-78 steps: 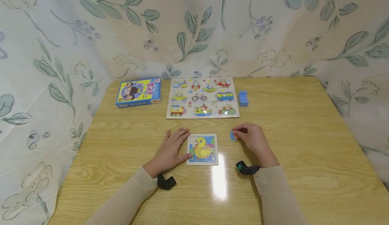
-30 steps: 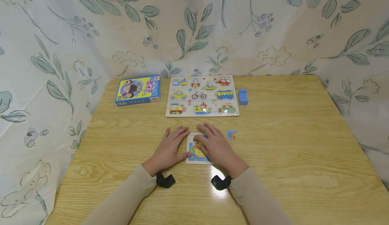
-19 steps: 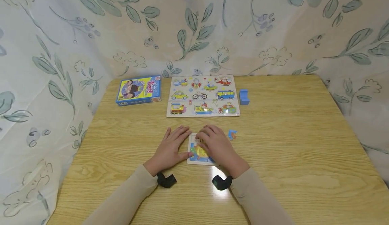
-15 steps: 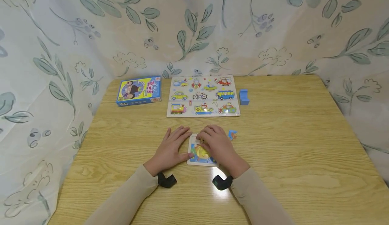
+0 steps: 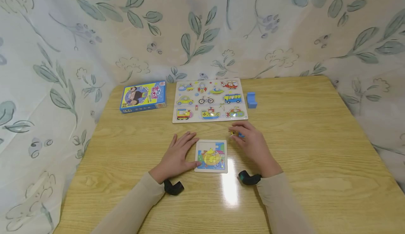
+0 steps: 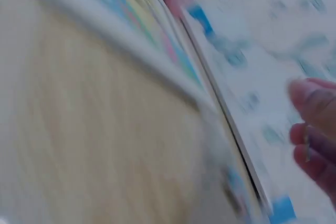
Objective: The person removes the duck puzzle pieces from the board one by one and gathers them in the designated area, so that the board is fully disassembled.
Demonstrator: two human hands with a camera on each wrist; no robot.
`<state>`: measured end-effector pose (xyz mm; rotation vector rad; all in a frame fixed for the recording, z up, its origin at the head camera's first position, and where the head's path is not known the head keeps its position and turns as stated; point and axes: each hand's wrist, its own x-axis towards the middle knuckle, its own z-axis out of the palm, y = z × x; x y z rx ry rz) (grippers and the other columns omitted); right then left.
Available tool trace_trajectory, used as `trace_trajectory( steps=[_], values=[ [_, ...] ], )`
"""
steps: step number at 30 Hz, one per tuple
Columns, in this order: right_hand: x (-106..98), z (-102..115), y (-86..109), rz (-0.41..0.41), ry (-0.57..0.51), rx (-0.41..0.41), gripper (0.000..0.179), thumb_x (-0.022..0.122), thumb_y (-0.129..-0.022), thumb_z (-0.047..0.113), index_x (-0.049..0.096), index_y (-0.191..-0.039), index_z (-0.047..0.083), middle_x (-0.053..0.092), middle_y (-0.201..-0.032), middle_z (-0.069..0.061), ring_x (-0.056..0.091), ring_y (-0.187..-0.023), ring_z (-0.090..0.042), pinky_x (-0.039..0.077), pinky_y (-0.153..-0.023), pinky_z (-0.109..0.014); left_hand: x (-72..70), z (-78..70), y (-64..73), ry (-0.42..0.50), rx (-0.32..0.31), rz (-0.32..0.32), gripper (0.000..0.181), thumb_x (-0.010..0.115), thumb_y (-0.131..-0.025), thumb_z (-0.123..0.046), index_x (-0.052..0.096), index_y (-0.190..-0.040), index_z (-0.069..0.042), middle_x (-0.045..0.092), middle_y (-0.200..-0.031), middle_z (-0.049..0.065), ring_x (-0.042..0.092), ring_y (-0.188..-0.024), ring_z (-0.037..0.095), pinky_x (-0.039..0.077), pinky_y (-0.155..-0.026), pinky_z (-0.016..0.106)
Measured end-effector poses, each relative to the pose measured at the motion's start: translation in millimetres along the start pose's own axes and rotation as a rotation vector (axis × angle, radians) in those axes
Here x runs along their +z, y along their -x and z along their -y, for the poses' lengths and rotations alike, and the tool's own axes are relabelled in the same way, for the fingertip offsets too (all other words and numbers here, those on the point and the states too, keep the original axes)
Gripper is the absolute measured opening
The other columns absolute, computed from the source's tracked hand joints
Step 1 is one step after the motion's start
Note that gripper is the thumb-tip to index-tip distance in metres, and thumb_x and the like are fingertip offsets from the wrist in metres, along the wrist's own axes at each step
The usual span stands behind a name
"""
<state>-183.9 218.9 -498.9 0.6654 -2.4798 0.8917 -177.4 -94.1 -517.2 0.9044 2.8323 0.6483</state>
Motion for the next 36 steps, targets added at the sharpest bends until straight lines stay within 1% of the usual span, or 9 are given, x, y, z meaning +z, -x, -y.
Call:
trace_trajectory(
  steps=[2,5,9,15,24,27,33,34,36],
  values=[
    [-12,-12,6.9,0.014,0.045,0.050,0.034,0.088,-0.078,-0.006,0.078,-0.111,0.001,0.068,-0.118,-0.011,0.069,-0.107,-0.031,0.058,-0.086,-0.044,0.3,0.1,0.8,0.003,-0.003,0.001,0.089,0.073,-0.092,-0.059,0.041,-0.161,-0.014,0.028,-0.171,0.004,0.015,-0.160,0.023,-0.004,-0.127,0.055],
    [-25,-26,15.6,0.082,0.062,0.153,0.029,0.085,-0.083,-0.004,0.078,-0.111,0.000,0.068,-0.117,-0.012,0.067,-0.108,-0.035,0.056,-0.089,-0.052,-2.4,1.1,2.6,0.001,-0.014,0.002,0.089,0.074,-0.091,-0.059,0.041,-0.161,-0.014,0.028,-0.171,0.003,0.015,-0.160,0.023,-0.004,-0.127,0.055],
    [-31,-36,18.0,0.173,0.042,0.240,0.024,0.081,-0.089,-0.001,0.078,-0.112,0.000,0.068,-0.120,-0.015,0.063,-0.114,-0.038,0.053,-0.095,-0.057,-7.7,4.5,4.8,0.002,-0.028,-0.010,0.089,0.074,-0.091,-0.059,0.042,-0.161,-0.014,0.029,-0.171,0.004,0.016,-0.160,0.023,-0.003,-0.127,0.056],
    [-35,-44,16.8,0.233,0.015,0.241,0.017,0.078,-0.092,-0.002,0.080,-0.108,0.001,0.070,-0.119,-0.016,0.062,-0.114,-0.039,0.052,-0.096,-0.057,-8.3,8.2,3.8,0.005,-0.024,-0.011,0.089,0.074,-0.091,-0.060,0.042,-0.160,-0.013,0.028,-0.171,0.003,0.014,-0.160,0.022,-0.004,-0.127,0.055],
    [-42,-47,21.9,0.231,0.022,0.202,0.017,0.078,-0.090,-0.005,0.081,-0.106,0.001,0.071,-0.116,-0.017,0.062,-0.114,-0.040,0.050,-0.097,-0.059,-4.7,6.5,1.8,0.018,-0.018,0.001,0.090,0.074,-0.091,-0.060,0.042,-0.160,-0.013,0.026,-0.172,0.003,0.012,-0.160,0.022,-0.005,-0.127,0.053],
    [-44,-45,23.0,0.194,0.040,0.161,0.018,0.079,-0.089,-0.006,0.081,-0.105,0.001,0.071,-0.116,-0.017,0.061,-0.113,-0.040,0.048,-0.097,-0.059,-3.4,5.2,1.6,0.023,-0.012,0.003,0.090,0.074,-0.091,-0.060,0.041,-0.160,-0.012,0.026,-0.172,0.004,0.012,-0.160,0.022,-0.005,-0.127,0.054],
    [-27,-23,16.9,-0.063,0.066,-0.015,0.020,0.086,-0.079,-0.006,0.082,-0.097,0.003,0.072,-0.095,-0.010,0.059,-0.093,-0.033,0.042,-0.084,-0.047,-0.5,4.0,1.9,0.029,-0.004,0.006,0.090,0.075,-0.091,-0.059,0.041,-0.160,-0.012,0.026,-0.171,0.004,0.013,-0.160,0.022,-0.005,-0.127,0.055],
    [-22,-17,15.4,-0.080,0.067,-0.035,0.018,0.086,-0.080,-0.005,0.082,-0.096,0.004,0.070,-0.093,-0.009,0.058,-0.092,-0.031,0.040,-0.084,-0.046,0.0,3.8,1.8,0.028,-0.003,0.008,0.090,0.075,-0.091,-0.059,0.041,-0.160,-0.012,0.026,-0.171,0.004,0.012,-0.160,0.022,-0.005,-0.127,0.055],
    [-9,-3,13.2,-0.061,0.082,-0.073,0.017,0.086,-0.083,0.000,0.083,-0.097,0.007,0.068,-0.096,-0.007,0.056,-0.095,-0.031,0.039,-0.087,-0.048,0.9,3.1,1.4,0.030,0.005,0.009,0.090,0.075,-0.091,-0.059,0.042,-0.160,-0.012,0.026,-0.171,0.004,0.012,-0.160,0.022,-0.005,-0.127,0.055]
  ],
)
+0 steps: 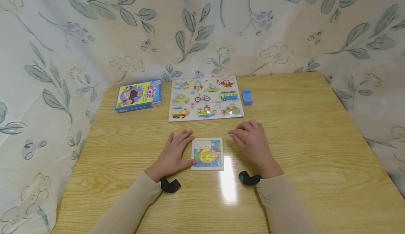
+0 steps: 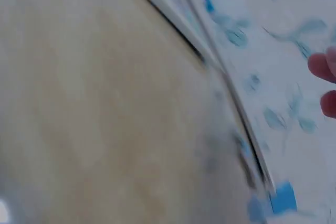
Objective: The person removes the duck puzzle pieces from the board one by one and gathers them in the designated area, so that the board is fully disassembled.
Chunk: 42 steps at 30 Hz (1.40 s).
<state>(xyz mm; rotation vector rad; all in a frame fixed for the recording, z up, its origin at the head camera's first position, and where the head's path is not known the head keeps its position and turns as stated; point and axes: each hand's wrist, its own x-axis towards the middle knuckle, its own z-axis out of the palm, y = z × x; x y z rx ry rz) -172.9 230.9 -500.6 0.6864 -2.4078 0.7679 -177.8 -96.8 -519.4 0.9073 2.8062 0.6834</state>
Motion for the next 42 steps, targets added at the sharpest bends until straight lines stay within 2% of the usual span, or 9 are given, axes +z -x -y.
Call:
trace_trajectory(
  steps=[2,6,9,11,15,21,28,35,42],
  values=[
    [11,15,-2.9,0.070,0.018,-0.028,0.017,0.085,-0.086,0.007,0.083,-0.103,0.012,0.068,-0.107,-0.008,0.055,-0.105,-0.034,0.040,-0.094,-0.052,0.5,-0.2,-0.2,0.003,0.003,-0.001,0.090,0.075,-0.091,-0.059,0.041,-0.160,-0.012,0.026,-0.172,0.004,0.012,-0.160,0.023,-0.005,-0.127,0.055],
    [26,35,-4.6,0.260,0.087,-0.035,0.025,0.080,-0.094,0.023,0.081,-0.119,0.022,0.061,-0.137,-0.011,0.048,-0.131,-0.039,0.036,-0.109,-0.062,1.6,-0.6,-0.5,0.000,0.012,-0.011,0.090,0.075,-0.091,-0.059,0.042,-0.160,-0.011,0.027,-0.171,0.005,0.013,-0.160,0.024,-0.004,-0.127,0.057],
    [30,40,-2.0,0.366,0.112,-0.016,0.027,0.075,-0.098,0.031,0.079,-0.124,0.026,0.054,-0.151,-0.013,0.040,-0.143,-0.039,0.029,-0.118,-0.062,1.6,-1.3,-0.5,-0.010,0.013,-0.006,0.090,0.074,-0.091,-0.060,0.041,-0.160,-0.012,0.026,-0.171,0.004,0.013,-0.160,0.023,-0.003,-0.127,0.057],
    [32,38,0.3,0.397,0.106,0.004,0.026,0.074,-0.099,0.032,0.079,-0.124,0.025,0.051,-0.154,-0.013,0.036,-0.147,-0.039,0.023,-0.121,-0.062,1.3,-1.9,-0.5,-0.012,0.012,0.001,0.090,0.074,-0.091,-0.060,0.042,-0.160,-0.012,0.026,-0.171,0.004,0.012,-0.160,0.023,-0.003,-0.127,0.056],
    [33,34,2.6,0.395,0.096,0.020,0.024,0.072,-0.100,0.031,0.079,-0.122,0.024,0.052,-0.153,-0.012,0.034,-0.148,-0.037,0.022,-0.122,-0.060,0.6,-2.6,-1.1,-0.004,0.010,0.003,0.090,0.075,-0.091,-0.061,0.043,-0.159,-0.011,0.027,-0.171,0.003,0.013,-0.160,0.022,-0.004,-0.127,0.055],
    [35,32,1.0,0.394,0.081,0.000,0.022,0.073,-0.100,0.031,0.077,-0.119,0.023,0.053,-0.152,-0.012,0.037,-0.147,-0.038,0.020,-0.124,-0.058,-0.3,-2.4,-1.0,-0.008,-0.006,-0.001,0.091,0.075,-0.089,-0.062,0.044,-0.158,-0.011,0.028,-0.171,0.003,0.014,-0.160,0.022,-0.004,-0.127,0.054],
    [37,34,-0.3,0.398,0.060,0.012,0.021,0.075,-0.099,0.030,0.073,-0.117,0.021,0.058,-0.146,-0.010,0.040,-0.145,-0.036,0.027,-0.122,-0.059,-0.4,-2.0,-0.3,0.003,-0.007,-0.007,0.089,0.076,-0.089,-0.062,0.046,-0.157,-0.011,0.029,-0.170,0.003,0.015,-0.160,0.023,-0.003,-0.127,0.055],
    [38,31,0.5,0.411,0.013,0.028,0.028,0.082,-0.094,0.029,0.073,-0.119,0.020,0.063,-0.139,-0.003,0.044,-0.142,-0.032,0.032,-0.119,-0.058,-0.1,-1.4,-1.2,-0.008,-0.017,0.002,0.090,0.075,-0.089,-0.064,0.045,-0.158,-0.012,0.028,-0.171,0.003,0.013,-0.160,0.021,-0.005,-0.127,0.054],
    [38,31,-2.1,0.365,-0.013,0.036,0.032,0.089,-0.087,0.025,0.077,-0.115,0.016,0.069,-0.130,-0.002,0.052,-0.132,-0.032,0.039,-0.113,-0.059,-1.1,-1.1,-1.3,-0.006,-0.003,-0.008,0.090,0.075,-0.090,-0.063,0.045,-0.158,-0.011,0.029,-0.171,0.004,0.014,-0.160,0.024,-0.005,-0.127,0.055]
  ],
)
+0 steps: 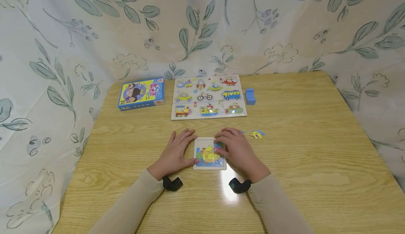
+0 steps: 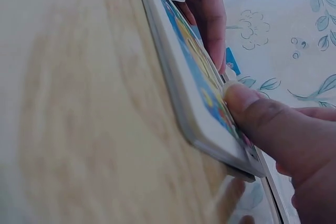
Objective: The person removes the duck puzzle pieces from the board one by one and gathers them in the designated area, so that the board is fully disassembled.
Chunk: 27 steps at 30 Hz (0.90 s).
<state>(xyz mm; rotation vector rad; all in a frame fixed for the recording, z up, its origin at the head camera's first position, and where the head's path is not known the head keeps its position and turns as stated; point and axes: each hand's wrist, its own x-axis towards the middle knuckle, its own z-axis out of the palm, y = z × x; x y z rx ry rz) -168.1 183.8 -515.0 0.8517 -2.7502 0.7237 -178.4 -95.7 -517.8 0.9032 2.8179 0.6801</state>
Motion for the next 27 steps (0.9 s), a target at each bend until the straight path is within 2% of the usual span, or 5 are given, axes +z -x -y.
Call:
trace_trajectory(
  steps=[6,13,19,27],
  values=[
    [-1.7,0.8,-1.0,0.034,0.074,-0.046,0.027,0.079,-0.096,0.028,0.079,-0.122,0.021,0.067,-0.131,-0.004,0.053,-0.127,-0.029,0.044,-0.107,-0.056,-0.3,1.1,-0.3,-0.001,-0.001,-0.001,0.091,0.075,-0.089,-0.063,0.045,-0.158,-0.011,0.028,-0.171,0.004,0.014,-0.160,0.024,-0.005,-0.127,0.054],
    [-3.9,2.9,0.1,0.046,0.087,-0.028,0.026,0.077,-0.097,0.029,0.079,-0.121,0.019,0.068,-0.131,-0.004,0.056,-0.126,-0.030,0.041,-0.110,-0.056,0.3,1.0,0.0,0.006,0.005,-0.006,0.090,0.076,-0.089,-0.062,0.046,-0.157,-0.011,0.030,-0.170,0.005,0.015,-0.160,0.024,-0.004,-0.127,0.055],
    [-4.9,2.2,1.1,0.034,0.120,-0.047,0.024,0.075,-0.098,0.023,0.079,-0.122,0.021,0.070,-0.129,-0.003,0.058,-0.123,-0.029,0.042,-0.107,-0.053,0.1,0.0,0.1,0.007,0.002,-0.007,0.089,0.076,-0.089,-0.062,0.046,-0.157,-0.012,0.030,-0.170,0.004,0.015,-0.160,0.024,-0.004,-0.127,0.055],
    [-5.7,4.5,-0.2,0.068,0.116,-0.024,0.024,0.075,-0.099,0.030,0.078,-0.121,0.020,0.068,-0.131,-0.003,0.056,-0.126,-0.029,0.042,-0.110,-0.057,-1.5,-1.1,-0.2,0.002,-0.006,0.006,0.090,0.076,-0.089,-0.062,0.045,-0.157,-0.012,0.029,-0.170,0.003,0.014,-0.160,0.023,-0.004,-0.127,0.054]
  ],
)
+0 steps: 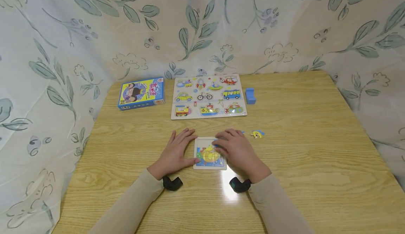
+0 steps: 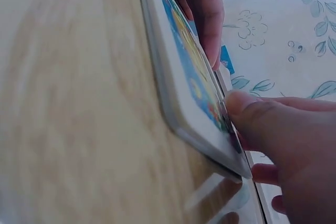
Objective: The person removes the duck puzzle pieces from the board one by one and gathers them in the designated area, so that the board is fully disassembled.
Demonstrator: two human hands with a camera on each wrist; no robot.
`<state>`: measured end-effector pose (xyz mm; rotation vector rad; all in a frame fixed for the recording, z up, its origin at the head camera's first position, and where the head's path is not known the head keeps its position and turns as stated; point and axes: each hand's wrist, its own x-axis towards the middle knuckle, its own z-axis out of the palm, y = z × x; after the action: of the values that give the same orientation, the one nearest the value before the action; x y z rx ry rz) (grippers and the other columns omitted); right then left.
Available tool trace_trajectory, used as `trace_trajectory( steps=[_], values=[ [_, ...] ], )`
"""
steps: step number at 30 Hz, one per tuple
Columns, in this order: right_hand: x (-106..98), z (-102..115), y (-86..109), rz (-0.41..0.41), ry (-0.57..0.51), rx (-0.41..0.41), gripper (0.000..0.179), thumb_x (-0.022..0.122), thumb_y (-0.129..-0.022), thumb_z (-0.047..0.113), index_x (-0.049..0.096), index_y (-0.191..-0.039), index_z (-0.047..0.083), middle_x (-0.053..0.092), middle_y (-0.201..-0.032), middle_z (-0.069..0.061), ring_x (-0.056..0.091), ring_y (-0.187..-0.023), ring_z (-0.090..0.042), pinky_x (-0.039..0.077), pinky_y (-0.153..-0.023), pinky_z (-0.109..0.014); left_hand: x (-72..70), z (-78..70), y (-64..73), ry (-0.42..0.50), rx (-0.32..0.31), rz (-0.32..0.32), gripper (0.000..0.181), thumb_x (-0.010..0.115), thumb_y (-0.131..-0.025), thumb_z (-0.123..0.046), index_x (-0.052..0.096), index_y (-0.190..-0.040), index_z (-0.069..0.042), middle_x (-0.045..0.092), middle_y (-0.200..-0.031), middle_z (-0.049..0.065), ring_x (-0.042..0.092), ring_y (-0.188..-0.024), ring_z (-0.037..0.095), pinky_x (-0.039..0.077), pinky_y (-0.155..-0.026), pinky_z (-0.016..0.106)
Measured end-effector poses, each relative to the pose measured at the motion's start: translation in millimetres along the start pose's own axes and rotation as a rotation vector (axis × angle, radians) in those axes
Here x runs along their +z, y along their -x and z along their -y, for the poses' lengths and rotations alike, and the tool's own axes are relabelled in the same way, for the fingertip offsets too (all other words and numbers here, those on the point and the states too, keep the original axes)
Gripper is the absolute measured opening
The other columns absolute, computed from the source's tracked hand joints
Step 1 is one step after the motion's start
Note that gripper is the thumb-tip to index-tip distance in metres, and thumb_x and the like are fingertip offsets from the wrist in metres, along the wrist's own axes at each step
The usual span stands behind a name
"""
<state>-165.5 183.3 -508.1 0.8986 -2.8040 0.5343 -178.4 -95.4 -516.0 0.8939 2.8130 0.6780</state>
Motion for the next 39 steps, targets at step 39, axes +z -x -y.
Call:
trace_trajectory(
  steps=[39],
  values=[
    [-3,-3,2.7,-0.192,-0.142,0.076,0.030,0.087,-0.087,0.013,0.070,-0.111,0.010,0.071,-0.114,-0.007,0.063,-0.108,-0.030,0.049,-0.093,-0.051,3.9,2.6,-0.1,0.006,0.004,-0.003,0.089,0.076,-0.088,-0.064,0.047,-0.156,-0.014,0.028,-0.171,0.002,0.013,-0.160,0.022,-0.006,-0.127,0.053]
  ],
)
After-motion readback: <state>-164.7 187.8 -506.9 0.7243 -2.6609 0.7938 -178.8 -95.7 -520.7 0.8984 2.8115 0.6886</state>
